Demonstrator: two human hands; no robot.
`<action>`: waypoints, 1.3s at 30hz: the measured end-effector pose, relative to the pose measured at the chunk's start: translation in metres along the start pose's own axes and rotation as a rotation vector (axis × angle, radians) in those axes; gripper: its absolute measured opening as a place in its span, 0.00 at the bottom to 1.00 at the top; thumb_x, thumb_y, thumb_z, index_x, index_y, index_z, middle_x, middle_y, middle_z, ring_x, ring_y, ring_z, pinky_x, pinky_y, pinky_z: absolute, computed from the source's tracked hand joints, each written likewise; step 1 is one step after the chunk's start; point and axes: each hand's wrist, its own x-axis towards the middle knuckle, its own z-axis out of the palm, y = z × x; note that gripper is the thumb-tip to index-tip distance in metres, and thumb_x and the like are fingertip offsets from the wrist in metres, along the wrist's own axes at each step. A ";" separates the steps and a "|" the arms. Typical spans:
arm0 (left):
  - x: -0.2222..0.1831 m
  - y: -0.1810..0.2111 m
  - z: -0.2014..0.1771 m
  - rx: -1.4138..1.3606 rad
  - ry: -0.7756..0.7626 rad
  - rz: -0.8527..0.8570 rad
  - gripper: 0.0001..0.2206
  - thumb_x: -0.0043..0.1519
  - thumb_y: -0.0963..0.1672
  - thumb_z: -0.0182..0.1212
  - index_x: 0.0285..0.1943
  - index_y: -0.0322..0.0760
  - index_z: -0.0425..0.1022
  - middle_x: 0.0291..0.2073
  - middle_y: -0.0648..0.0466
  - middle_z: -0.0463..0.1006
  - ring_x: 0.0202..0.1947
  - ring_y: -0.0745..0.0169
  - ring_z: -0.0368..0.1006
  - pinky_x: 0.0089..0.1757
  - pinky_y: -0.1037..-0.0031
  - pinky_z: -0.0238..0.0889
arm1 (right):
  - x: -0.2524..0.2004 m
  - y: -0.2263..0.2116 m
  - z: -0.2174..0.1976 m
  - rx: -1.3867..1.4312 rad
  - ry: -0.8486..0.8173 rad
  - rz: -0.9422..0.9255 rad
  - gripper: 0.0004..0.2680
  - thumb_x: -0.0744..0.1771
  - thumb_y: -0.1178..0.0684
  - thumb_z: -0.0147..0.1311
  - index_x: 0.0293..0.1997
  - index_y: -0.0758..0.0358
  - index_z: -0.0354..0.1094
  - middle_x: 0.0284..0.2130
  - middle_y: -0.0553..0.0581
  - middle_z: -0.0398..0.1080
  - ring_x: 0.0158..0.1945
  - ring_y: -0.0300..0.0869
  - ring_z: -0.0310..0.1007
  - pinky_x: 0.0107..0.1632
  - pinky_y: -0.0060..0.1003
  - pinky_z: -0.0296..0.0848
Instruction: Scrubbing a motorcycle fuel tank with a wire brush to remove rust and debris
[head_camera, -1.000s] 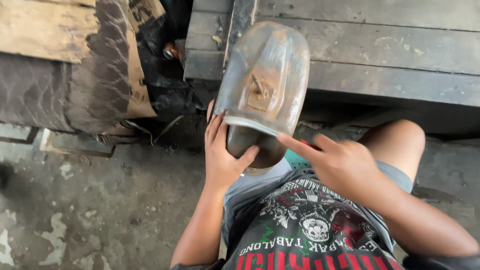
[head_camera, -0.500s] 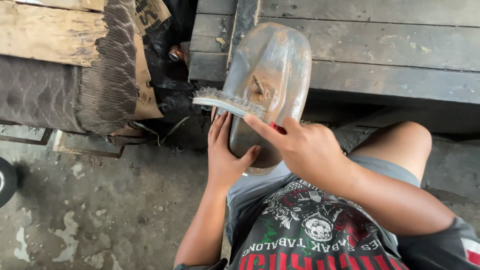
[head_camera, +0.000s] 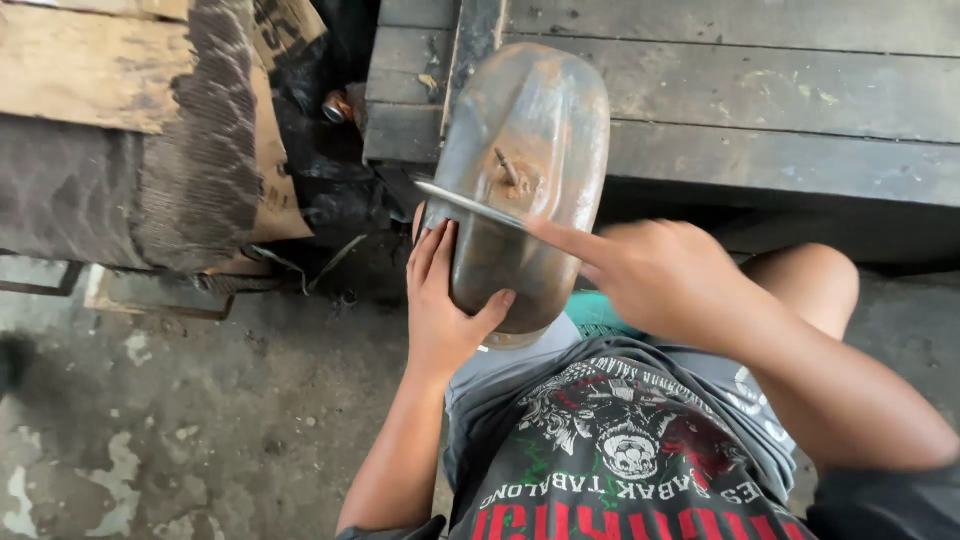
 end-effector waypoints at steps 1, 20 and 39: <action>0.001 0.000 -0.002 0.008 0.002 0.007 0.41 0.54 0.57 0.65 0.72 0.28 0.61 0.71 0.42 0.62 0.73 0.42 0.54 0.67 0.51 0.49 | 0.010 -0.003 0.000 0.003 0.010 -0.002 0.29 0.64 0.56 0.46 0.76 0.30 0.52 0.17 0.51 0.68 0.18 0.55 0.65 0.23 0.51 0.61; 0.001 -0.004 0.000 0.006 0.007 0.024 0.42 0.52 0.55 0.67 0.72 0.30 0.61 0.71 0.41 0.63 0.73 0.40 0.54 0.68 0.50 0.48 | -0.026 -0.026 0.041 -0.361 0.333 0.026 0.28 0.66 0.55 0.48 0.75 0.28 0.53 0.24 0.48 0.58 0.10 0.44 0.58 0.13 0.43 0.61; 0.000 -0.012 0.005 0.006 0.022 0.030 0.43 0.51 0.56 0.68 0.72 0.28 0.62 0.69 0.39 0.64 0.72 0.39 0.55 0.67 0.51 0.49 | -0.029 -0.033 0.052 -0.328 0.420 -0.007 0.23 0.69 0.56 0.47 0.74 0.36 0.57 0.24 0.50 0.55 0.12 0.45 0.53 0.15 0.42 0.59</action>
